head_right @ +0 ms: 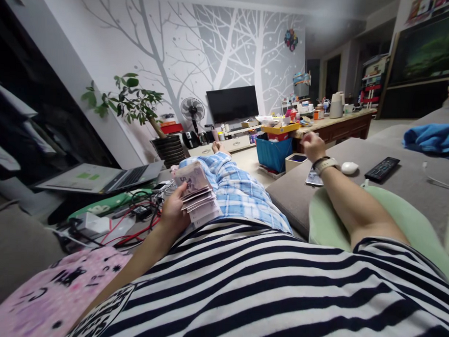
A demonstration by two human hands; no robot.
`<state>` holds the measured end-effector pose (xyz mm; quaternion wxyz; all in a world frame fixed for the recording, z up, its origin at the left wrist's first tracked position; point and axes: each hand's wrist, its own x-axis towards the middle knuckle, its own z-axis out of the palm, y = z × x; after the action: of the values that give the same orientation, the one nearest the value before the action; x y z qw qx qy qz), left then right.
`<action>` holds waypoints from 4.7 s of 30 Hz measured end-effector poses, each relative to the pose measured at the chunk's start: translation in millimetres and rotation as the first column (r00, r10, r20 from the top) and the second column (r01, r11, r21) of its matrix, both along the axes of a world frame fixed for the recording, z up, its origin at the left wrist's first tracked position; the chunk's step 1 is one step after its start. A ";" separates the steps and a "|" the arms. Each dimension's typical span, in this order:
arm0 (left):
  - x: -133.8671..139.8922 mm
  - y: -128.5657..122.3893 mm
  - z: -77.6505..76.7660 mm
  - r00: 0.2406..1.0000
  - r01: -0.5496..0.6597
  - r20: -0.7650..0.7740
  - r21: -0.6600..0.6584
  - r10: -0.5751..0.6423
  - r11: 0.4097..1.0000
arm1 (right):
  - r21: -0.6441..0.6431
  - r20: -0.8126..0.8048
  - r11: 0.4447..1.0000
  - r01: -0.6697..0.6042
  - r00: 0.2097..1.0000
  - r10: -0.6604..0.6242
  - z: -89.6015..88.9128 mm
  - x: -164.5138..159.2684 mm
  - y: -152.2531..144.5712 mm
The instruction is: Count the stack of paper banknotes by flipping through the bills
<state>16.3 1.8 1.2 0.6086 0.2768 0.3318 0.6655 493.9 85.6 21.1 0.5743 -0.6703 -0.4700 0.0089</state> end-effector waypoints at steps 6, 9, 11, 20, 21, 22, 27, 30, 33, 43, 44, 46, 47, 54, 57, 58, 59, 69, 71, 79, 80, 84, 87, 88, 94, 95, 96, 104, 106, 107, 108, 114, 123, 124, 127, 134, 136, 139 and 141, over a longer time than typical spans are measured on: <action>-4.7 0.6 -3.8 0.999 -0.024 -0.043 0.008 0.024 1.000 | 0.268 0.124 0.850 -0.453 0.891 0.436 89.6 -167.5 27.9; -10.9 0.2 -7.2 0.999 -0.006 -0.048 0.019 0.007 1.000 | 0.348 0.014 0.666 -0.660 0.714 0.700 77.2 -244.4 15.7; -14.6 0.8 -9.5 0.999 -0.006 -0.048 0.035 0.007 0.999 | 0.287 -0.073 0.570 -0.769 0.576 0.814 51.2 -275.8 -1.3; -10.8 -3.0 -12.7 0.999 -0.045 -0.016 0.167 0.048 0.985 | 0.155 -0.076 0.489 -0.858 0.483 0.872 -11.3 -296.3 -51.1; -10.1 -3.7 -12.5 0.999 -0.039 -0.013 0.169 0.042 0.985 | 0.152 -0.060 0.486 -0.861 0.483 0.874 -11.2 -298.6 -52.4; -9.6 -4.2 -12.5 0.999 -0.032 -0.009 0.170 0.034 0.985 | 0.148 -0.051 0.489 -0.860 0.487 0.872 -11.3 -301.1 -53.3; -8.1 -2.8 -14.8 1.000 -0.012 0.007 0.159 0.011 0.987 | 0.161 -0.107 0.549 -0.820 0.538 0.836 -17.4 -308.5 -54.8; -7.7 -1.1 -17.0 1.000 -0.011 0.002 0.149 0.011 0.989 | 0.199 -0.141 0.580 -0.790 0.563 0.815 -20.1 -307.1 -56.4; -7.9 0.0 -18.3 1.000 -0.023 -0.008 0.130 0.024 0.991 | 0.216 -0.112 0.588 -0.780 0.578 0.808 -19.1 -304.9 -59.3; -5.5 1.5 -14.7 1.000 0.002 0.005 0.113 -0.003 0.994 | 0.234 -0.102 0.545 -0.805 0.537 0.837 -15.9 -305.9 -58.0; -5.1 1.5 -13.8 1.000 0.000 0.013 0.111 -0.002 0.994 | 0.232 -0.106 0.547 -0.804 0.538 0.836 -16.4 -305.9 -57.4; -4.6 1.4 -11.9 1.000 -0.002 0.029 0.099 -0.001 0.995 | 0.229 -0.110 0.559 -0.797 0.549 0.828 -17.5 -305.6 -56.9; -4.7 1.6 -11.1 0.999 0.000 0.038 0.092 -0.003 0.996 | 0.232 -0.109 0.565 -0.792 0.556 0.824 -18.0 -305.5 -56.9; -6.6 4.5 -10.9 0.996 -0.034 0.089 0.094 0.025 0.995 | 0.276 -0.114 0.509 -0.815 0.498 0.860 -17.4 -307.2 -60.0; -5.3 5.7 -13.5 0.995 -0.060 0.083 0.106 0.052 0.992 | 0.286 -0.133 0.462 -0.840 0.442 0.887 -16.0 -307.9 -62.4; -4.9 6.3 -14.7 0.996 -0.061 0.075 0.112 0.053 0.992 | 0.285 -0.133 0.452 -0.845 0.433 0.892 -16.0 -307.8 -63.0; -4.7 7.0 -16.1 0.997 -0.057 0.064 0.119 0.050 0.991 | 0.280 -0.127 0.446 -0.850 0.428 0.895 -16.4 -307.7 -63.2; -11.1 12.6 -24.8 0.999 -0.021 -0.031 0.184 0.027 0.983 | 0.344 -0.007 0.337 -0.877 0.356 0.934 -27.8 -304.6 -51.2; -11.6 12.8 -24.8 0.999 -0.003 -0.032 0.186 0.009 0.983 | 0.343 0.003 0.340 -0.876 0.363 0.932 -28.4 -304.0 -51.1; -9.6 13.5 -24.4 0.997 0.023 0.075 0.127 -0.033 0.992 | 0.319 -0.096 0.336 -0.886 0.322 0.942 -27.9 -305.2 -55.3; -9.9 13.1 -24.4 0.997 0.029 0.073 0.129 -0.038 0.991 | 0.319 -0.113 0.356 -0.878 0.338 0.934 -27.5 -305.4 -54.9; -10.7 9.8 -23.9 1.000 0.021 0.011 0.133 -0.023 0.991 | 0.290 -0.165 0.487 -0.824 0.458 0.873 -27.2 -305.0 -50.3; -8.9 6.8 -22.8 1.000 -0.008 -0.009 0.145 0.009 0.989 | 0.250 -0.178 0.499 -0.830 0.467 0.866 -28.4 -304.9 -47.0; -8.2 6.1 -22.4 1.000 -0.011 -0.005 0.148 0.012 0.989 | 0.242 -0.180 0.496 -0.834 0.463 0.868 -29.0 -305.0 -46.3; -7.7 8.6 -22.8 0.998 0.005 0.059 0.147 -0.014 0.989 | 0.245 -0.157 0.490 -0.836 0.465 0.871 -31.9 -304.9 -45.8; -7.7 9.3 -23.1 0.997 0.009 0.075 0.142 -0.019 0.990 | 0.249 -0.155 0.491 -0.835 0.466 0.871 -31.9 -304.8 -46.3; -7.4 9.9 -23.2 0.996 0.010 0.092 0.136 -0.023 0.991 | 0.253 -0.154 0.490 -0.834 0.465 0.872 -31.7 -304.7 -47.0; 0.7 3.8 -16.5 0.994 -0.034 0.105 0.119 0.021 0.992 | 0.306 -0.103 0.424 -0.852 0.413 0.905 -25.1 -305.4 -57.0; 2.3 1.7 -14.3 0.995 -0.049 0.094 0.108 0.039 0.993 | 0.307 -0.084 0.417 -0.855 0.412 0.907 -24.1 -305.4 -58.4; 2.8 1.0 -13.6 0.995 -0.057 0.092 0.108 0.047 0.993 | 0.308 -0.079 0.412 -0.858 0.409 0.909 -23.7 -305.3 -58.9; 3.2 0.8 -13.4 0.994 -0.062 0.094 0.111 0.052 0.992 | 0.307 -0.077 0.408 -0.860 0.405 0.911 -23.4 -305.1 -59.4; 0.7 7.5 -19.0 0.994 -0.050 0.102 0.139 0.036 0.989 | 0.280 -0.102 0.418 -0.864 0.406 0.908 -19.6 -305.1 -64.2; -6.5 14.3 -22.6 0.998 -0.019 0.068 0.168 0.008 0.986 | 0.330 -0.132 0.380 -0.864 0.356 0.925 -16.3 -306.6 -67.8; -6.4 13.5 -22.1 0.998 -0.018 0.059 0.169 0.008 0.985 | 0.333 -0.128 0.375 -0.865 0.353 0.927 -16.4 -306.4 -67.7; -5.2 10.5 -20.2 0.999 -0.020 0.045 0.172 0.013 0.985 | 0.325 -0.127 0.379 -0.866 0.357 0.925 -17.0 -305.6 -66.8; -2.8 5.2 -16.6 0.998 -0.010 0.057 0.153 0.002 0.988 | 0.287 -0.083 0.375 -0.882 0.367 0.926 -20.3 -303.7 -66.9; -3.2 5.0 -16.7 0.997 0.002 0.074 0.147 -0.013 0.989 | 0.275 -0.073 0.352 -0.895 0.345 0.936 -21.0 -303.6 -67.4; -4.8 5.9 -18.7 0.997 0.013 0.076 0.144 -0.025 0.989 | 0.283 -0.084 0.360 -0.889 0.351 0.933 -22.1 -303.9 -65.1; -6.3 6.8 -21.1 0.997 0.020 0.069 0.151 -0.030 0.988 | 0.291 -0.124 0.426 -0.857 0.407 0.905 -23.1 -304.0 -61.1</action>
<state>10.0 8.6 -19.9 0.6056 0.3024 0.2553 0.6904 189.8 24.5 -2.0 0.5970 -0.2576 -0.6709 0.3566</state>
